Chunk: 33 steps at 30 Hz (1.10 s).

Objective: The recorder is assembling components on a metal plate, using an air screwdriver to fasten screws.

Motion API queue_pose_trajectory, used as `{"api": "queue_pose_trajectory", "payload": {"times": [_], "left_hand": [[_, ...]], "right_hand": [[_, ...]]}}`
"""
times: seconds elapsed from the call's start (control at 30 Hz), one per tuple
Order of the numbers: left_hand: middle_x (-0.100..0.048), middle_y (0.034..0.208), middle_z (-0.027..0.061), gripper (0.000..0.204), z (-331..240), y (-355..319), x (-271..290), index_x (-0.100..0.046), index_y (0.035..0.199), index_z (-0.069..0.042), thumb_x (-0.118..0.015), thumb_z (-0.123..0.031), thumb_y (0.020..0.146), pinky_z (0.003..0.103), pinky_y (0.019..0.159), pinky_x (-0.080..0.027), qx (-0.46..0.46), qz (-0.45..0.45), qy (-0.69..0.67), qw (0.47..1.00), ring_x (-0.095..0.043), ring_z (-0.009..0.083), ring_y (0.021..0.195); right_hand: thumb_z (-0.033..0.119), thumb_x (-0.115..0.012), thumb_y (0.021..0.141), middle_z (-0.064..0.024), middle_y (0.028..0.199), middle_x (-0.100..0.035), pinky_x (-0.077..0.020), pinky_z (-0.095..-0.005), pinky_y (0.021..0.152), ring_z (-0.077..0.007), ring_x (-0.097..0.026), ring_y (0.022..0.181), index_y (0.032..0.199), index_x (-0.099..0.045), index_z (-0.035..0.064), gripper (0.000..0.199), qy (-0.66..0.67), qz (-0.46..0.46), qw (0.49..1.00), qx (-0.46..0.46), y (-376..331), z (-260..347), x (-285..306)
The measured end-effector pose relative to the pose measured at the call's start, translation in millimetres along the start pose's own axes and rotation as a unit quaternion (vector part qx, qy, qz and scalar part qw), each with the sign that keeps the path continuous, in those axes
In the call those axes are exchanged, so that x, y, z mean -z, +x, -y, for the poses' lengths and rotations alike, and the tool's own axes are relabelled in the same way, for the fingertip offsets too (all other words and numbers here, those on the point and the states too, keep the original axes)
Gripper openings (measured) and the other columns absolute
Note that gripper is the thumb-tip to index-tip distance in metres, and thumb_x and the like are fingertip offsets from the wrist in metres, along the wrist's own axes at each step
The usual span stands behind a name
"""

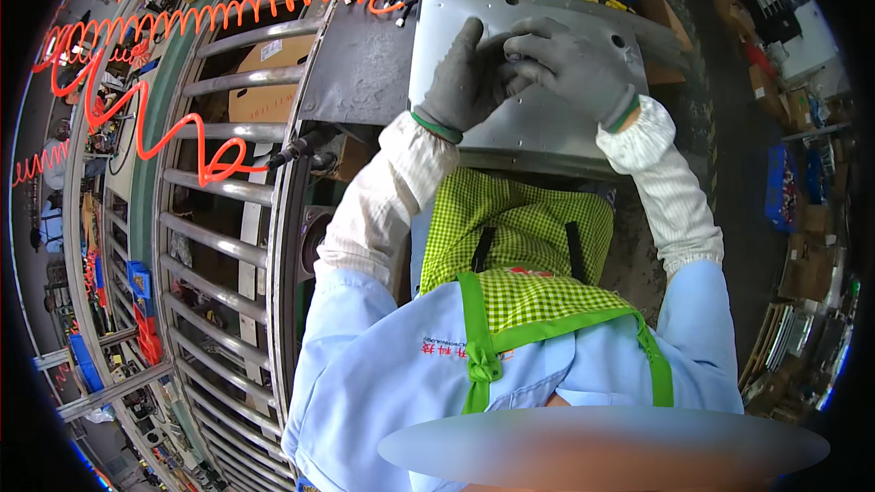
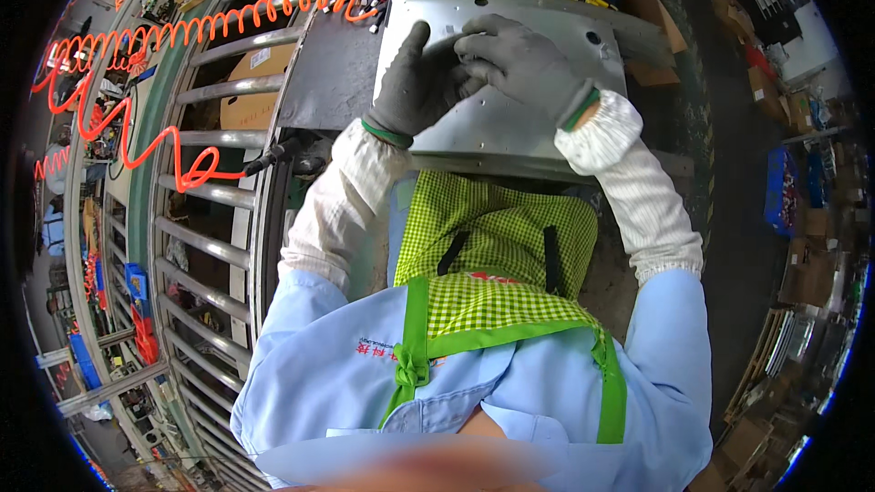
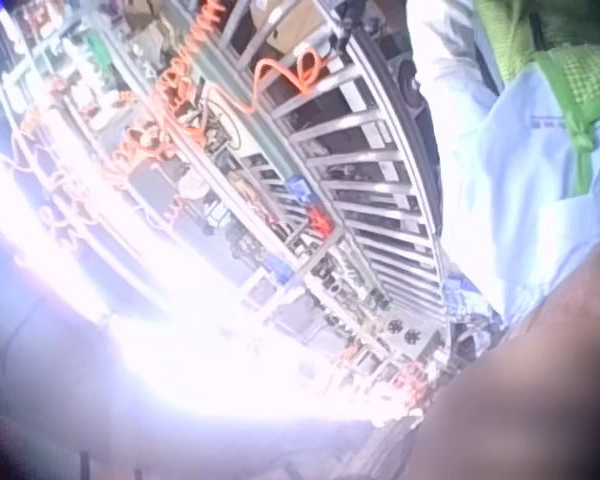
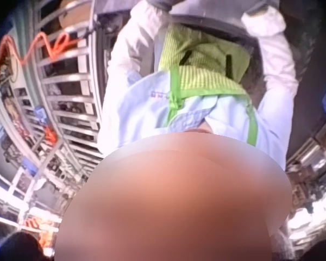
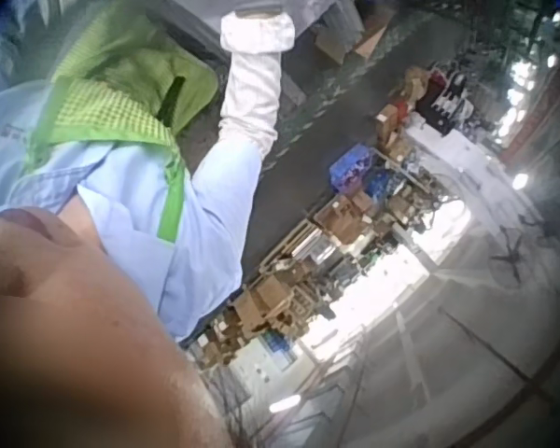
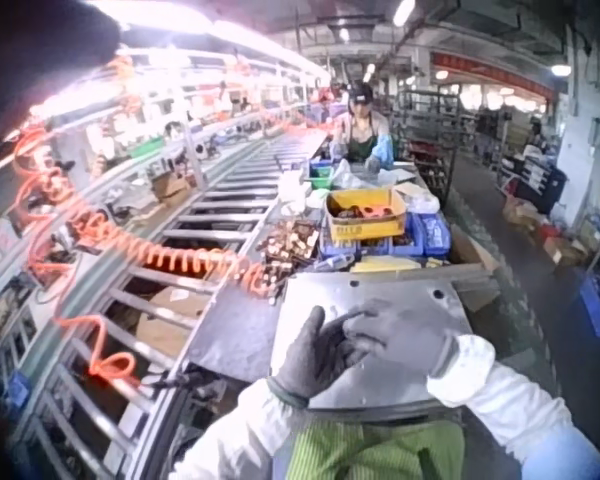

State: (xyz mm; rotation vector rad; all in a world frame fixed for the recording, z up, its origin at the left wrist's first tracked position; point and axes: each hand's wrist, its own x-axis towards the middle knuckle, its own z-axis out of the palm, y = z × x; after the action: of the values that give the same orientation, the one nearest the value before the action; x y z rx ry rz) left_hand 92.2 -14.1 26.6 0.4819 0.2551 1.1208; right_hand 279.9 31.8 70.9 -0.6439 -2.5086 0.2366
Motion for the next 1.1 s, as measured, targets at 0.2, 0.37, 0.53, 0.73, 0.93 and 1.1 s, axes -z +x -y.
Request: {"api": "queue_pose_trajectory", "payload": {"times": [0.2,0.37,0.53,0.73,0.93,1.1], "left_hand": [[-0.058,0.123,0.0131,0.07,-27.0,-32.6,-0.8,-0.04,0.138,0.003,-0.044,-0.054,0.097,0.034,0.092,-0.051,0.01,-0.015,0.1,0.995,-0.063,0.0223,0.102],[-0.06,0.124,0.0148,0.045,-54.5,-88.5,30.7,-0.05,0.131,0.003,-0.054,-0.028,0.099,0.033,0.096,-0.047,-0.209,-0.163,0.575,0.774,-0.06,0.0227,0.111],[-0.062,0.117,0.0152,0.031,-37.8,-112.0,63.1,-0.067,0.111,-0.012,-0.063,-0.027,0.085,0.044,0.09,-0.049,-0.175,-0.225,0.782,0.554,-0.059,0.0372,0.106],[-0.06,0.12,0.0133,0.031,-23.5,-94.6,68.6,-0.065,0.112,-0.012,-0.063,-0.027,0.085,0.044,0.088,-0.049,-0.209,-0.154,0.842,0.472,-0.059,0.0354,0.107],[-0.061,0.116,0.0121,0.032,-18.6,-80.7,72.0,-0.064,0.113,-0.013,-0.061,-0.027,0.084,0.044,0.088,-0.049,-0.202,-0.12,0.878,0.417,-0.056,0.0348,0.11],[-0.061,0.115,0.0114,0.032,-15.2,-79.7,74.7,-0.065,0.114,-0.017,-0.062,-0.023,0.083,0.045,0.09,-0.049,-0.22,-0.127,0.849,0.464,-0.054,0.0341,0.112]], "right_hand": [[0.017,-0.066,0.085,-0.0086,0.106,-0.065,-0.0534,-0.0389,0.085,-0.0293,-0.063,0.098,0.102,-0.068,0.0106,0.018,0.001,-0.069,0.998,0.003,11.5,27.0,-26.2],[0.013,-0.066,0.086,-0.007,0.109,-0.065,-0.0545,-0.0371,0.08,-0.0279,-0.066,0.093,0.1,-0.069,0.0098,0.014,0.096,-0.07,0.992,-0.036,-4.1,51.3,-59.8],[0.016,-0.064,0.087,-0.0043,0.108,-0.064,-0.0505,-0.0383,0.087,-0.0269,-0.061,0.103,0.101,-0.066,0.012,0.016,-0.03,-0.016,0.999,-0.031,-2.6,50.4,-92.3],[0.024,-0.061,0.088,-0.0037,0.112,-0.063,-0.0443,-0.0421,0.096,-0.0272,-0.054,0.112,0.1,-0.067,0.0136,0.017,-0.118,0.055,0.985,-0.108,-5.0,41.2,-107.0],[0.026,-0.06,0.088,-0.0057,0.114,-0.061,-0.045,-0.0427,0.096,-0.0293,-0.055,0.111,0.1,-0.067,0.0114,0.02,-0.09,0.085,0.973,-0.195,1.5,41.3,-115.2],[0.026,-0.061,0.085,-0.0068,0.115,-0.061,-0.0453,-0.0421,0.097,-0.0303,-0.054,0.112,0.096,-0.069,0.0101,0.021,-0.068,0.092,0.966,-0.234,12.2,39.5,-109.5]]}}
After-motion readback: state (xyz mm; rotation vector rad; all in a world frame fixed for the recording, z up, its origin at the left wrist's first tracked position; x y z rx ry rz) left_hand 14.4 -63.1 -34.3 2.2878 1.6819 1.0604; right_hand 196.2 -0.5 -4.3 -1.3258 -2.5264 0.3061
